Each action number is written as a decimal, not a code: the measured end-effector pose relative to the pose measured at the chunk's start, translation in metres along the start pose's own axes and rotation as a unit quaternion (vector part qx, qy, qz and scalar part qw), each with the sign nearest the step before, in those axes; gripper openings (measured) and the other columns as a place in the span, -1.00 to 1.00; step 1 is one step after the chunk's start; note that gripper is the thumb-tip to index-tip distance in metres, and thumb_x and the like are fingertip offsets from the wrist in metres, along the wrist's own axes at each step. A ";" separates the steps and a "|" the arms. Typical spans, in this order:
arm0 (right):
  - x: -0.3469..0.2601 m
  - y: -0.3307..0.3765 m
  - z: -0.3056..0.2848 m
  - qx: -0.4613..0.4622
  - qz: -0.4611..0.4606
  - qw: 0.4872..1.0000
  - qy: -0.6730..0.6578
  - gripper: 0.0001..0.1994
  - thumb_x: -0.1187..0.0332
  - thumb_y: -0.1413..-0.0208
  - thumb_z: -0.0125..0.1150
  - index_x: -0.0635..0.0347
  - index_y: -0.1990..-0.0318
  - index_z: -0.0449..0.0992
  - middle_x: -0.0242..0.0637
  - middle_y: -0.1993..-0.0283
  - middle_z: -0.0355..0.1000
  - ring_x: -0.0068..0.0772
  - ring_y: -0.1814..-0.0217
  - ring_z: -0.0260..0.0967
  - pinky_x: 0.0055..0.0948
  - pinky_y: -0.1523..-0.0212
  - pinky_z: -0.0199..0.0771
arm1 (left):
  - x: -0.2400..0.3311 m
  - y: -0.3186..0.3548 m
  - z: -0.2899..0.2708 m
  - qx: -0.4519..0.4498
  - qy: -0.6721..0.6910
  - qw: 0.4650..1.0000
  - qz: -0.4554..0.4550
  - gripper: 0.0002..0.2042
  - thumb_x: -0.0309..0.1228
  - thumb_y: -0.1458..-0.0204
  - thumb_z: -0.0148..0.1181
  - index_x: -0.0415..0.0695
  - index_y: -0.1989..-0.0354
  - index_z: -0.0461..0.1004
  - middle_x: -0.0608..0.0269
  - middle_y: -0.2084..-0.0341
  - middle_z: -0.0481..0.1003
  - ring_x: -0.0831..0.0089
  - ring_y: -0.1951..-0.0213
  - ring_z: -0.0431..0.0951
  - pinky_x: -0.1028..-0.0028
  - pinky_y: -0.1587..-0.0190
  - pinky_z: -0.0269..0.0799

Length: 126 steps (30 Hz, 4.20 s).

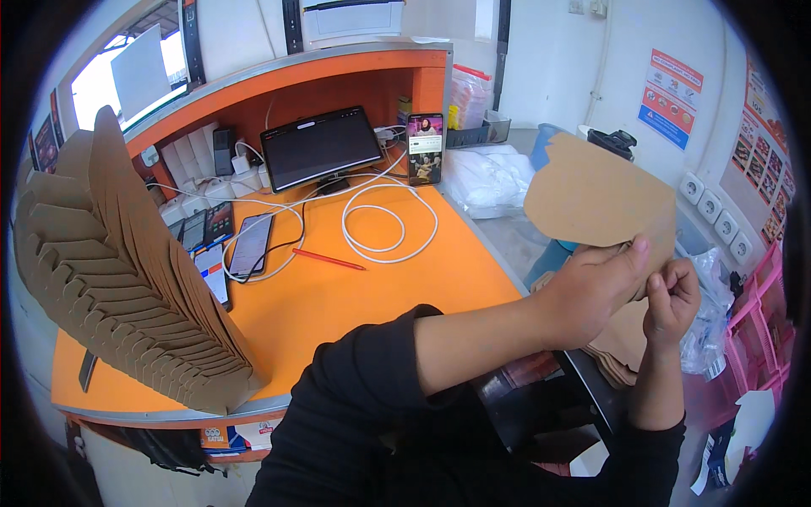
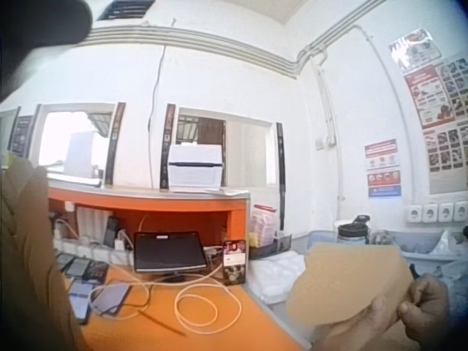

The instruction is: The person folds flat cardboard pieces into three-dimensional food containers by hand and stacks them onto a finished pile on the counter.

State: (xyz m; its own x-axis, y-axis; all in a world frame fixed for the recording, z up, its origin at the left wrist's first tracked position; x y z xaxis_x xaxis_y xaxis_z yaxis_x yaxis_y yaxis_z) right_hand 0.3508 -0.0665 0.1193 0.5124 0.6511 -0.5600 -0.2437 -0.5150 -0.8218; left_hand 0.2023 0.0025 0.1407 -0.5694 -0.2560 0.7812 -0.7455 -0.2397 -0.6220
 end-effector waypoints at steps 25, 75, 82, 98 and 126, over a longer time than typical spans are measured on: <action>-0.019 -0.011 0.011 -0.090 -0.122 0.976 0.159 -0.06 0.17 0.47 0.46 0.30 -0.14 0.06 -0.15 -0.08 0.15 -0.25 -0.12 0.13 -0.32 -0.09 0.11 | -0.009 -0.006 -0.011 0.051 0.158 0.985 -0.041 -0.59 -0.17 -0.11 -0.16 -0.22 -0.01 0.19 0.18 0.20 0.36 0.48 0.16 0.39 0.47 0.14 0.34; -0.053 -0.015 -0.002 -0.227 -0.174 0.956 0.074 -0.86 0.27 0.10 0.18 0.13 0.51 0.49 -0.28 0.27 0.23 -0.31 0.14 0.13 -0.35 0.02 0.02 | -0.017 -0.001 -0.013 -0.030 0.312 0.942 -0.124 -0.33 -0.07 0.04 -0.03 -0.30 -0.13 -0.02 -0.02 -0.02 0.21 0.22 -0.02 0.30 0.30 -0.04 0.23; -0.046 -0.011 0.003 -0.115 -0.043 0.978 0.170 -0.85 0.29 0.27 0.29 0.11 0.59 0.47 -0.28 0.27 0.04 -0.37 0.19 -0.01 -0.42 0.12 0.02 | -0.004 -0.002 -0.011 -0.015 0.338 0.931 -0.136 -0.42 -0.37 0.10 0.06 -0.31 -0.10 0.01 -0.04 0.07 0.26 0.22 0.04 0.35 0.34 0.03 0.31; -0.021 -0.015 0.006 -0.118 -0.017 0.991 -0.055 -0.68 0.39 0.32 0.37 0.16 0.42 0.31 -0.28 0.15 0.04 -0.39 0.03 0.10 -0.45 0.09 0.20 | -0.012 -0.003 -0.015 0.011 0.314 0.939 -0.139 -0.51 -0.26 -0.05 -0.10 -0.33 -0.08 0.06 -0.02 0.05 0.28 0.23 0.05 0.37 0.32 0.05 0.33; -0.011 0.002 0.022 -0.218 0.190 0.927 -0.240 -0.81 0.44 -0.02 0.02 0.41 0.28 0.45 -0.16 0.41 0.41 -0.41 0.41 0.36 -0.54 0.43 0.29 | -0.017 0.018 -0.006 -0.179 0.146 0.903 -0.363 -0.51 -0.16 -0.04 -0.03 -0.33 -0.02 0.22 0.15 0.10 0.35 0.46 0.10 0.37 0.52 0.09 0.27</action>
State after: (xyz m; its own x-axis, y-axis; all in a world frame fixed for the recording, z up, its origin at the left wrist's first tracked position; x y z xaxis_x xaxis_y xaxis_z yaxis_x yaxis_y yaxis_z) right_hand 0.3269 -0.0624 0.1216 0.0079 0.4954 -0.8686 0.0781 -0.8663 -0.4934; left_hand 0.1970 0.0082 0.1166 0.0867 0.1176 0.9893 -0.9933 0.0859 0.0769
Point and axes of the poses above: each hand's wrist, its own y-axis away from the middle knuckle, its own z-axis out of the palm, x = y × z, the point moved 5 cm from there along -y, towards the middle knuckle
